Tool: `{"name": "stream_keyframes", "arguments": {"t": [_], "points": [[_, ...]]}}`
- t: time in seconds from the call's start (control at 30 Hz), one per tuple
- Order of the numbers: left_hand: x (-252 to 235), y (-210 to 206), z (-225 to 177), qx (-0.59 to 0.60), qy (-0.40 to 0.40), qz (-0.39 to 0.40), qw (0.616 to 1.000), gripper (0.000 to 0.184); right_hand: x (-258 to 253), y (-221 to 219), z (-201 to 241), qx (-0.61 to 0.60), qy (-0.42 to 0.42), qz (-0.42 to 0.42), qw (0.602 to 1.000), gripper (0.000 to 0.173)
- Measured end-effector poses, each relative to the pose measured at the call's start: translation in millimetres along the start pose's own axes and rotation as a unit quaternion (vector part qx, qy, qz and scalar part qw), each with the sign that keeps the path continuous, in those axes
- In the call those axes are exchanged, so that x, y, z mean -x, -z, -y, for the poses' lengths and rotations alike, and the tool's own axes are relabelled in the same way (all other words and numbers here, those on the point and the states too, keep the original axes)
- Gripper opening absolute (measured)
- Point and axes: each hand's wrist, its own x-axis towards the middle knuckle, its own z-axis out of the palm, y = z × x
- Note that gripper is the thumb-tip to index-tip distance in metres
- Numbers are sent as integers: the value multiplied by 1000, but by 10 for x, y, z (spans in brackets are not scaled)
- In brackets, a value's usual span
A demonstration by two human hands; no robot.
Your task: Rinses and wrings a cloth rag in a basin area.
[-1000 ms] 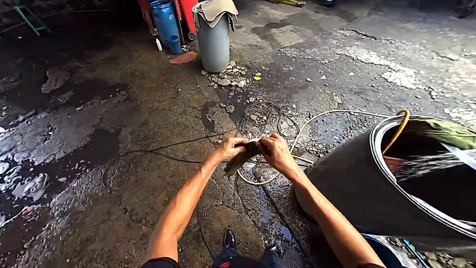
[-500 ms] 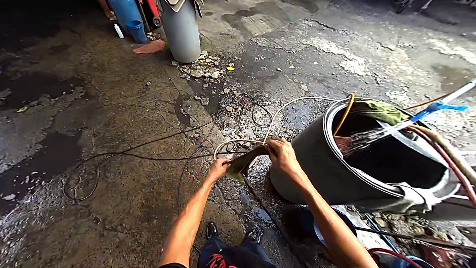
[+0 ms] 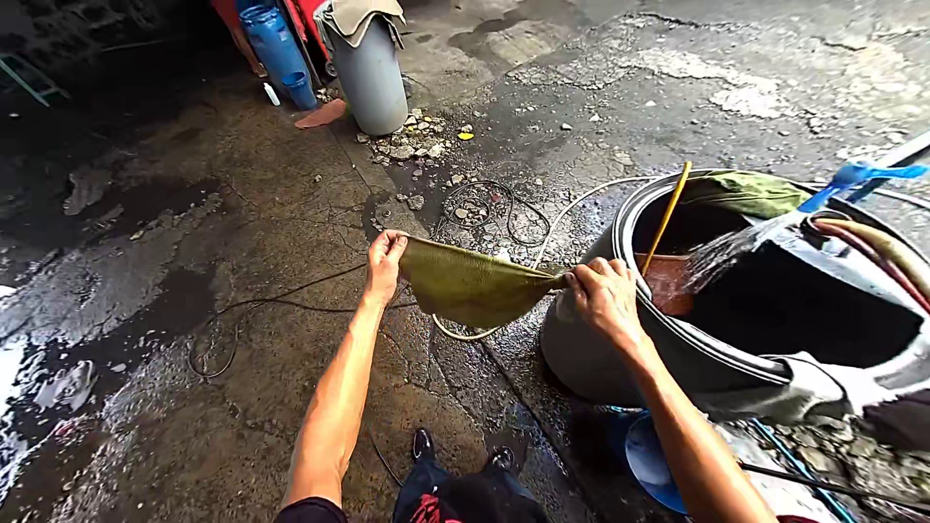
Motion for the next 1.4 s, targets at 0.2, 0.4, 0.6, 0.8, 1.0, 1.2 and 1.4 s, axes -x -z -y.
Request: {"name": "stream_keyframes", "arguments": {"t": [0.2,0.4,0.6,0.8,1.0,1.2,1.4], "points": [[-148,73,-638,153,108,16,982,28,-152,-325,117,-53,48,20,997,34],[-232,325,-631,-245,94,241,934,38,-521,-665,513,-62,63,35,995,40],[-293,884,-259,-176,197,320,910,13,-1004,-1039,1113,-93,77,72,990,35],[-450,1484,2,-8,259,214,942,32,-1516,-1436,1829,-124,128,62,982,36],[-763,1966,-289,-131,304,204,921,28,-2002,-1657,2587,-113,190,6,975,29],[-1191,2262,-295,-91,199,219,951,84,-2460,-2130,3149,-148,211,1,966,23],[-1527,2537,147,-221,122,143,957,15,-2871,-2548,3470,-183,226,-21,956,21]]}}
